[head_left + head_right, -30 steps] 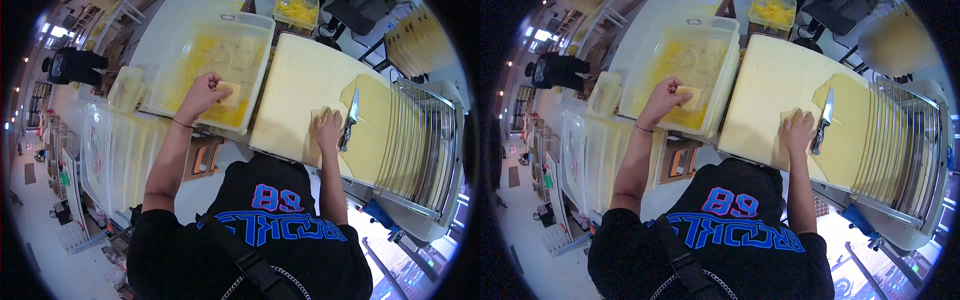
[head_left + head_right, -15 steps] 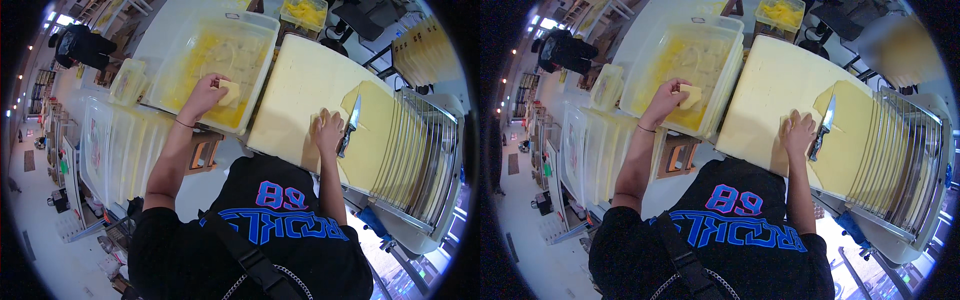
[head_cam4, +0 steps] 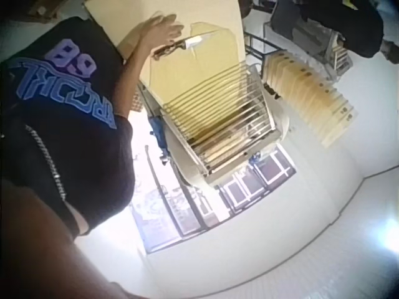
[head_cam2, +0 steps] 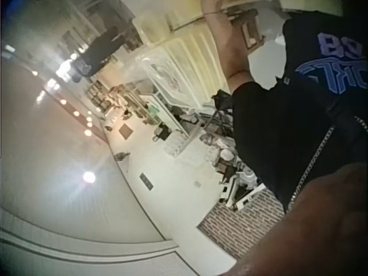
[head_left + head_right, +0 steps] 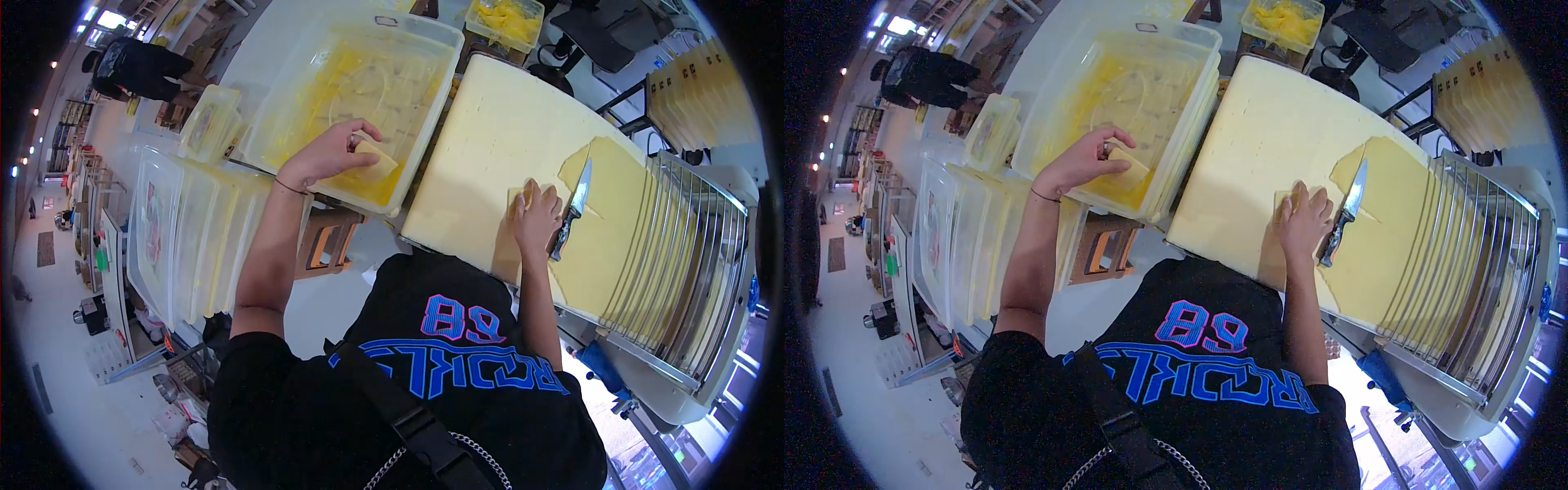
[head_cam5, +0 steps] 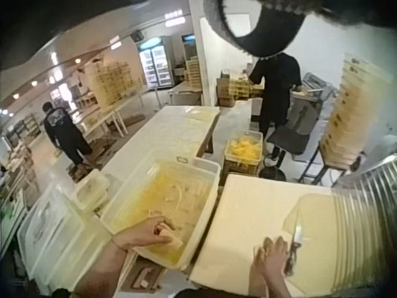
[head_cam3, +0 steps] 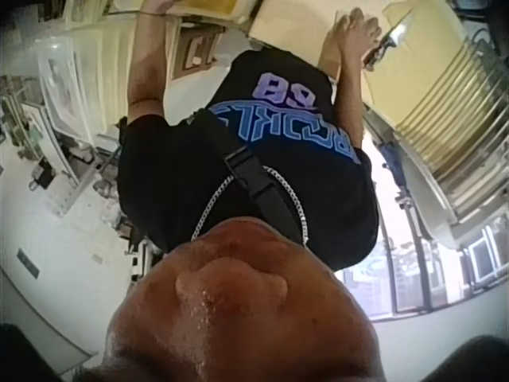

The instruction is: Cutting and folding thin sheets of dough on a bakery workbench.

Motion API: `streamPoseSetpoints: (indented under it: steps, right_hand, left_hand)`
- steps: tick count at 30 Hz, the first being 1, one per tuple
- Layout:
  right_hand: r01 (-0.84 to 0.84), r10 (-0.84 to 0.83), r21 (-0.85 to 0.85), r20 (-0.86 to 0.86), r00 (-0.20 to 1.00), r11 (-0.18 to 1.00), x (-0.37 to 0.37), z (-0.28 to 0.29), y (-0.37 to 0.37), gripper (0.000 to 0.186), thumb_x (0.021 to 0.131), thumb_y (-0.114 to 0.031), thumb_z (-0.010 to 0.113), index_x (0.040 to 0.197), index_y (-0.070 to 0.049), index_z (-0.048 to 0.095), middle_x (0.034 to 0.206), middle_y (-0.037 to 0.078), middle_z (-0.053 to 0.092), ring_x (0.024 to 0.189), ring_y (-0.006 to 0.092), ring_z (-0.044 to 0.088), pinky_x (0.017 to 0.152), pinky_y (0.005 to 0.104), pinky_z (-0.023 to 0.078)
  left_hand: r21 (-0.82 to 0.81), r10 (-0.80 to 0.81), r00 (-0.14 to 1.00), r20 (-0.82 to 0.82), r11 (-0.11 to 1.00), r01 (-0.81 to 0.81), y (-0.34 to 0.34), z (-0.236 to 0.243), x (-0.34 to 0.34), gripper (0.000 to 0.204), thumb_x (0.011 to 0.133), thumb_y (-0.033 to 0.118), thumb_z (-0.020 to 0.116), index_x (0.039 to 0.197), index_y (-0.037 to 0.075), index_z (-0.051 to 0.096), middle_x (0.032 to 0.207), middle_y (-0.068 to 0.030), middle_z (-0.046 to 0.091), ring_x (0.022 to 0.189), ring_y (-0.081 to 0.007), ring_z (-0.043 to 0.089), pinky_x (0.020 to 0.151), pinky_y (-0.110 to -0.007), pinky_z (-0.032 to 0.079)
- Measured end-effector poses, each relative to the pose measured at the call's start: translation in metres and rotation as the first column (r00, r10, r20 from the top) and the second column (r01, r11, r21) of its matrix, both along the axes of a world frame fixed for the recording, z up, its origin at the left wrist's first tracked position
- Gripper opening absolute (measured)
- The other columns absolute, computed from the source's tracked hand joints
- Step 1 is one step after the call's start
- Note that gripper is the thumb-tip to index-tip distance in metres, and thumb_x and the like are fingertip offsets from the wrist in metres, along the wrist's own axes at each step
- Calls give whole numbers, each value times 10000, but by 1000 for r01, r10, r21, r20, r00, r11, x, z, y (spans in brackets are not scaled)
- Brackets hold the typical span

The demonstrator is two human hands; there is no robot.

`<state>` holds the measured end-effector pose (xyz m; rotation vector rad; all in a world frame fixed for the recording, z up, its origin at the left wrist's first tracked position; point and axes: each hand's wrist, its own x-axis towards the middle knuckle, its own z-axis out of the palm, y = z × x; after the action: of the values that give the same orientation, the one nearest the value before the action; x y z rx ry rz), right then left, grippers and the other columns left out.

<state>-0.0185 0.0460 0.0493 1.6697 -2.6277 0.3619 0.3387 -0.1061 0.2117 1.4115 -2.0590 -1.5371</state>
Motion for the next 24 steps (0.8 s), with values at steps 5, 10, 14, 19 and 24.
streamPoseSetpoints:
  steps: [5,10,14,19,24]
  right_hand:
    - [-8,8,9,3,1000,1000,-1,0,1,437,909,-356,520,1325,-222,503,1372,157,400,1204,354,413,909,539,384]
    - [-13,13,-1,12,1000,1000,-3,-2,4,449,908,-359,521,1338,-232,499,1396,156,391,1236,352,398,919,541,380]
    - [-14,13,30,29,999,999,-3,1,5,459,909,-363,519,1350,-240,498,1417,157,385,1268,351,384,930,542,374]
    - [-18,18,14,28,999,1000,-6,-4,6,462,911,-366,517,1356,-241,499,1420,163,389,1280,352,383,939,536,372]
    - [-22,22,12,4,1000,1000,-7,-7,5,458,910,-368,521,1348,-235,508,1412,166,397,1271,354,392,940,533,374]
  left_hand:
    - [-56,51,999,-14,997,-52,4,3,-6,393,748,42,719,1099,89,547,740,-16,543,703,-124,505,668,-244,421]
    - [129,-74,995,-72,988,83,-2,-7,-4,430,714,67,743,1081,96,522,787,-44,579,750,-167,532,701,-292,437]
    - [-77,-241,970,28,967,243,-3,-31,-3,471,675,71,755,1072,98,502,824,-69,606,794,-204,549,714,-326,447]
    - [-38,-226,961,161,971,235,10,-33,-5,468,646,27,774,1026,93,509,881,-25,575,794,-198,545,795,-303,449]
    - [-181,-172,950,259,958,223,24,-29,-10,344,651,81,779,913,74,556,887,-70,593,781,-241,564,767,-328,460]
